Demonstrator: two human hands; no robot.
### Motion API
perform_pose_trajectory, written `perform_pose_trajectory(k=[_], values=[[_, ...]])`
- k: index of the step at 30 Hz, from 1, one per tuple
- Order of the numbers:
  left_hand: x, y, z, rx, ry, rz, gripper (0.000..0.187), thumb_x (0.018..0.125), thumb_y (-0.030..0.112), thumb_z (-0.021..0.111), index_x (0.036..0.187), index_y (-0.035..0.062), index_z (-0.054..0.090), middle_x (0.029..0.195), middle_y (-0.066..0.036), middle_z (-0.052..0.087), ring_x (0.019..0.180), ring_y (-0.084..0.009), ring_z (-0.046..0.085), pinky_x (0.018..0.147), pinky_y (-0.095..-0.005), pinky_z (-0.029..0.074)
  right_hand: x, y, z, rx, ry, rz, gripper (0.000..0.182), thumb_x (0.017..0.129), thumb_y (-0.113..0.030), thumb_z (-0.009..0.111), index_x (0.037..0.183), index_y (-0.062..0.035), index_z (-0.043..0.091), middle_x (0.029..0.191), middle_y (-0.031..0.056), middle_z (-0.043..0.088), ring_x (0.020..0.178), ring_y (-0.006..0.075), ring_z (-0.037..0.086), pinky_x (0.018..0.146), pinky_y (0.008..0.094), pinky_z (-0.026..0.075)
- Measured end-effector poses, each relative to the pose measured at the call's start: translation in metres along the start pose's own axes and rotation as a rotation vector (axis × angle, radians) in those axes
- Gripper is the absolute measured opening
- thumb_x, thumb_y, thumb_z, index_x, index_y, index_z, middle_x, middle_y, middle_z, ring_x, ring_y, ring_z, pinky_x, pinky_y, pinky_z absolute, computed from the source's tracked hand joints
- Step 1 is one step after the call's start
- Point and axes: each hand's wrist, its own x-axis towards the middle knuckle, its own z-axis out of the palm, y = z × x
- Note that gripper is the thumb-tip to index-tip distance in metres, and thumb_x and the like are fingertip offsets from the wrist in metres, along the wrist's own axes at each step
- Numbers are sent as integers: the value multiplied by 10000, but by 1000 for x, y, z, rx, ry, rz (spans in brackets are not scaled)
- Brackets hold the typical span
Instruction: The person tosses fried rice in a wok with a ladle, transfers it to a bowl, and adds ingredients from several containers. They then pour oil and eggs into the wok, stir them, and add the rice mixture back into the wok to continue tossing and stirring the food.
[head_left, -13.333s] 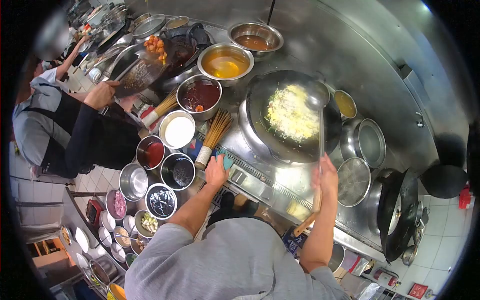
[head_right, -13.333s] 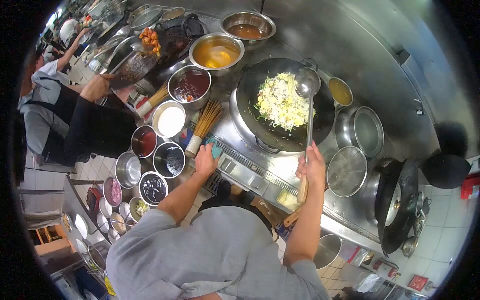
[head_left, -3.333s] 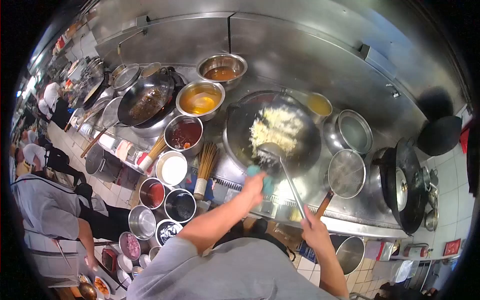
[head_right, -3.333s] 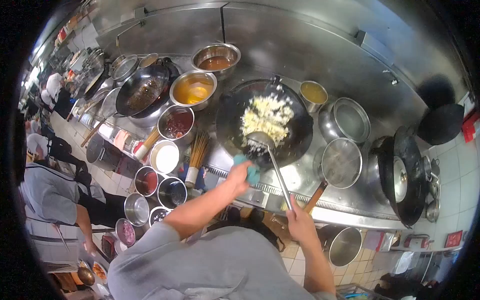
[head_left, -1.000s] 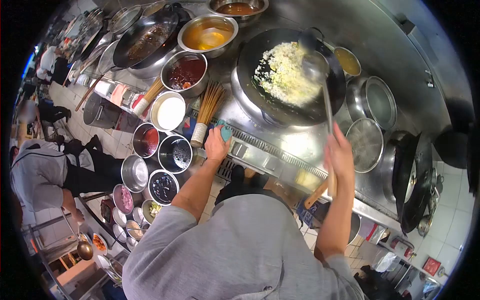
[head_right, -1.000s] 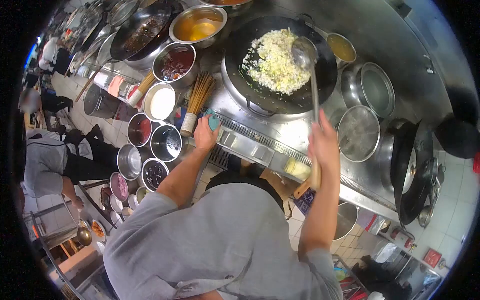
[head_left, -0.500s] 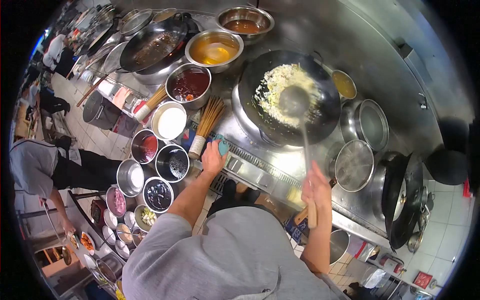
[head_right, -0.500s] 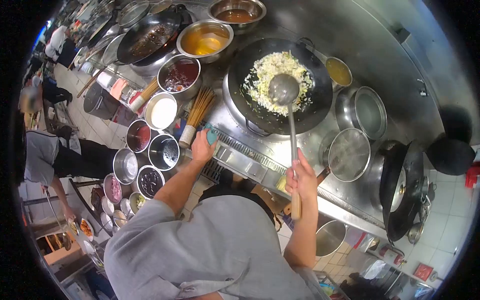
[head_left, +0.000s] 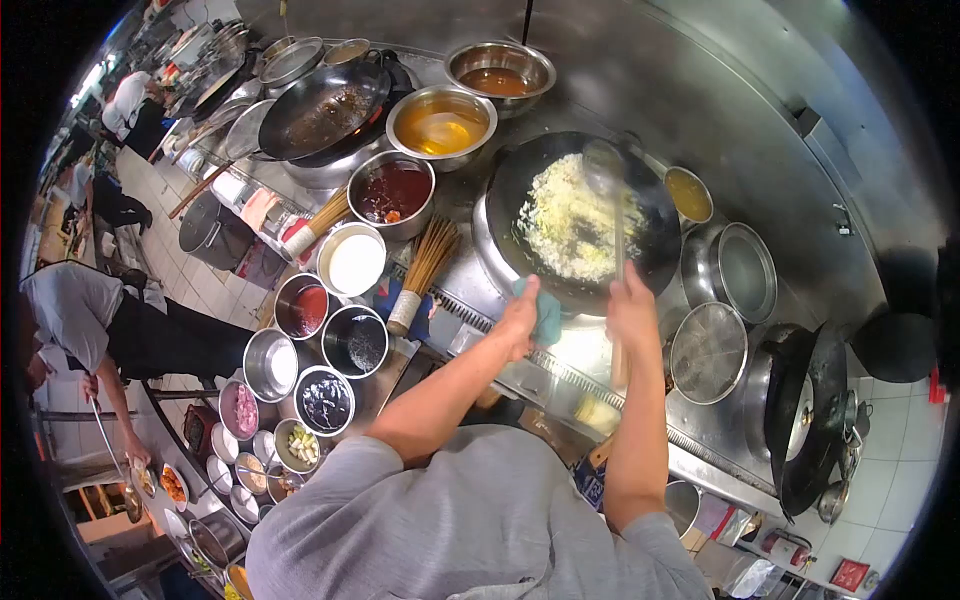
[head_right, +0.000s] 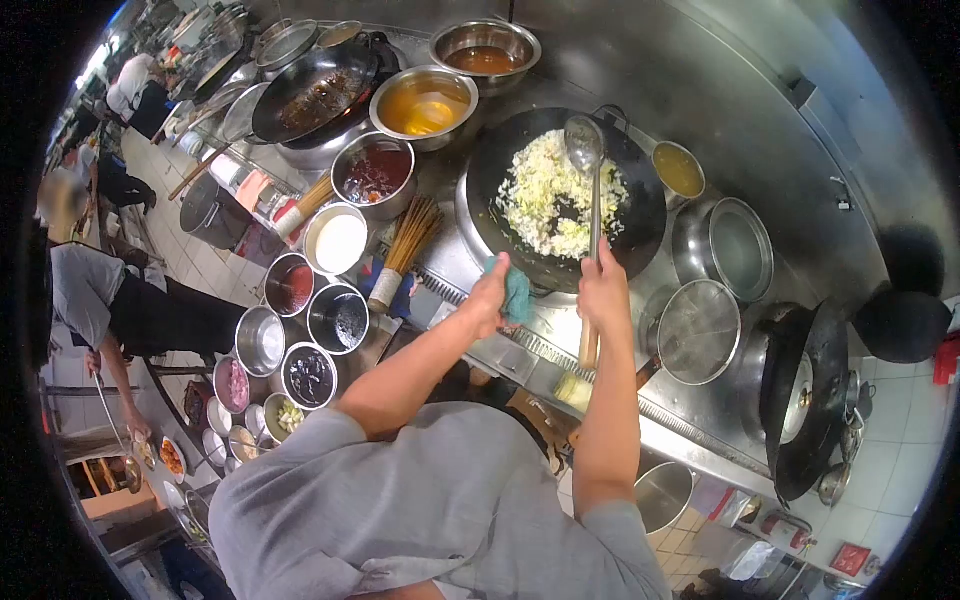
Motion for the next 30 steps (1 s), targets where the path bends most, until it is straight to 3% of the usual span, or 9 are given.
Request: perform_pose_trajectory(k=[5,6,11,15,20,22,25,28,30], values=[[-15,-1,31,-7,157,243,540,889,265,747,1250,1,444,1085,-146,582,892,-250,616,716,-480,547,-11,10,-4,514,-163,218,606,1046,-166,536,1612,-228,327,662,24,514,443,112,400,383,316,382],[-17,3,33,-12,185,228,607,803,90,734,1283,-30,383,1108,-169,565,918,-263,612,719,-430,552,3,17,0,544,-168,235,605,1048,-165,532,1612,-228,325,663,24,513,444,115,403,384,314,384],[34,-17,15,64,276,401,605,793,101,728,1280,-23,389,1110,-167,553,959,-266,599,742,-424,548,-13,13,-6,-228,91,-99,593,1054,-178,526,1611,-214,325,663,22,506,448,133,424,394,312,390],[31,-15,13,105,289,404,596,803,112,720,1280,-23,389,1105,-165,551,978,-267,592,768,-433,544,18,37,-18,637,-21,225,591,1047,-195,521,1610,-214,340,645,18,482,440,129,418,385,330,392],[28,-17,14,90,272,418,586,810,129,721,1268,-14,386,1104,-161,545,971,-269,589,764,-427,547,-13,27,-28,-9,60,17,629,1039,-210,560,1617,-232,312,678,35,515,420,123,395,383,330,393],[33,-13,16,87,263,436,581,812,133,722,1261,-15,384,1106,-162,544,969,-267,589,764,-425,549,-22,44,-36,385,-40,157,630,1036,-214,562,1616,-225,317,672,32,510,420,124,398,383,330,393],[31,-18,12,111,255,419,575,817,136,721,1254,-21,382,1112,-164,545,976,-268,589,780,-426,547,2,53,-26,397,-7,183,611,1034,-198,556,1606,-226,345,672,30,509,430,120,408,380,332,388],[25,-13,15,113,260,416,576,821,138,720,1255,-26,377,1117,-168,546,986,-271,587,804,-426,539,-3,39,-10,-436,175,-207,596,1041,-199,542,1605,-221,351,674,30,513,445,137,435,386,349,402],[22,-11,16,102,250,407,580,824,142,720,1258,-28,373,1124,-174,548,989,-273,587,821,-422,535,9,29,-14,142,4,50,585,1042,-202,538,1601,-208,362,673,28,510,455,155,455,397,365,421]])
